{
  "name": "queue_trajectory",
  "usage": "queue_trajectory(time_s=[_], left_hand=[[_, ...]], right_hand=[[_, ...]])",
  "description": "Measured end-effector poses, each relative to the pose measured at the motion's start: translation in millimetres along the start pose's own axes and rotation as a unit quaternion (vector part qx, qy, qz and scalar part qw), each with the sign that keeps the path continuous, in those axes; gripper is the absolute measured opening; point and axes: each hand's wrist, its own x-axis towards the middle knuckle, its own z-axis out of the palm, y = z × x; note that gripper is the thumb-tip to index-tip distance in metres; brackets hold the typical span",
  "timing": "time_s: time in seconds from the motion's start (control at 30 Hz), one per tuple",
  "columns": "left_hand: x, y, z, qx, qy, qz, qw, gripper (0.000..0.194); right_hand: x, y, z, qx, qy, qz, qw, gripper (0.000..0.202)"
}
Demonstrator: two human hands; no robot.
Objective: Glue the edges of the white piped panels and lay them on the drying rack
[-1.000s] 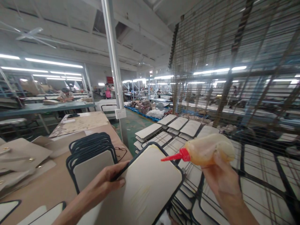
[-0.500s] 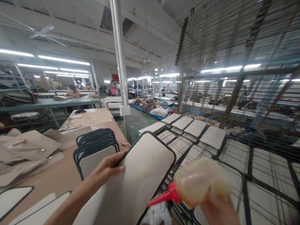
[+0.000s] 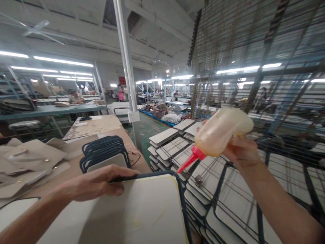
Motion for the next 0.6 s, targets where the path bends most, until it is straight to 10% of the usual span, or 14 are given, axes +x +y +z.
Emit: queue_trajectory(time_s=[0.1, 0.6], left_hand=[[-3, 7, -7.2, 0.086, -0.089, -0.058, 0.991, 0.043], [-3, 3, -8.5, 0.002, -0.048, -0.077, 0.996, 0.043]], right_hand=[[2, 2, 5, -0.002, -0.012, 0.027, 1.000, 0.055], [-3, 4, -5, -0.015, -0.039, 0.027, 0.999, 0.057]])
